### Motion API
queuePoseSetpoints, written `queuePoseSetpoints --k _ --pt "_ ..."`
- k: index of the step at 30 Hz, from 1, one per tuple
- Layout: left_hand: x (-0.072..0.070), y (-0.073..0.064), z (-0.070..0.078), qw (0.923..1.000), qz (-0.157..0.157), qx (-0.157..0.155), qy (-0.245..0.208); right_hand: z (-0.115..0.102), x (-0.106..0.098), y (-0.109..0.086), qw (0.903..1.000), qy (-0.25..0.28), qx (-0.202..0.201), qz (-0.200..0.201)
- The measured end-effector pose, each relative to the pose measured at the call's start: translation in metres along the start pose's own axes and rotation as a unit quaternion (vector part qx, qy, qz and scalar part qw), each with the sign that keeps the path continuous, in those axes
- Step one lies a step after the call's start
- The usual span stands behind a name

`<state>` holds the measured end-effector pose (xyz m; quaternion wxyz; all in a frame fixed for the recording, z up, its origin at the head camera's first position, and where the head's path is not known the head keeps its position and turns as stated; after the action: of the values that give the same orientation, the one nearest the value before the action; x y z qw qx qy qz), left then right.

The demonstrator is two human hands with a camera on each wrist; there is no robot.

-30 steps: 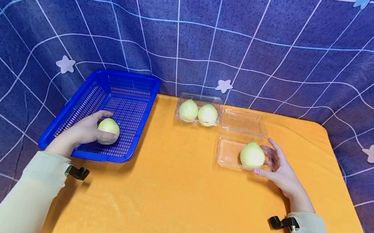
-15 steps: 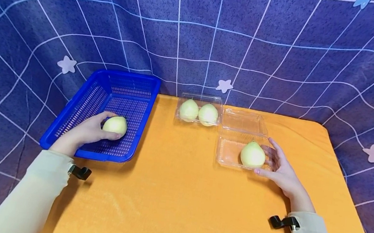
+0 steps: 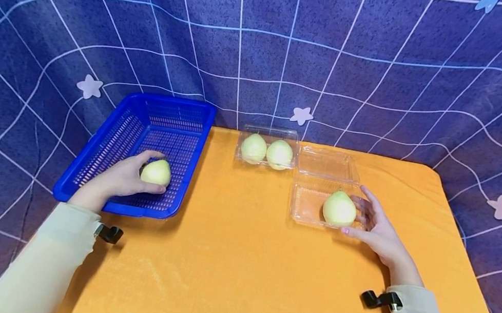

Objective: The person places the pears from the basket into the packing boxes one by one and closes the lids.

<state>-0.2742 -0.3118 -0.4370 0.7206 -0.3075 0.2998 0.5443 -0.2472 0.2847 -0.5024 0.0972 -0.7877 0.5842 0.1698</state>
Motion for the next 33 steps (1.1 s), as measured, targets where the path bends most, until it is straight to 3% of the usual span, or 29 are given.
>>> queuePoseSetpoints --k 17,27,33 --pt "0.0059 0.0001 0.0072 0.9997 -0.013 0.014 -0.018 0.004 -0.0013 -0.0022 1.0 -0.003 0.004 0.003" --pt "0.0063 0.0014 -0.0021 0.9998 -0.013 0.002 -0.013 0.0033 -0.0018 0.0006 0.9999 -0.007 0.009 -0.001" --pt "0.0057 0.0004 -0.0004 0.9999 -0.011 0.001 -0.009 0.0012 -0.0016 0.0006 1.0 -0.004 0.005 0.0"
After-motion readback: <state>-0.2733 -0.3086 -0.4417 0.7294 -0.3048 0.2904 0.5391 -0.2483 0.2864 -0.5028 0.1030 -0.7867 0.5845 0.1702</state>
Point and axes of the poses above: each hand's wrist, its own y-axis towards the middle knuckle, its own x-axis out of the palm, z = x × y, the point moved 10 cm from there along y, towards the middle knuckle, and after that the axes turned 10 degrees about -y, right-handed, at the moved point
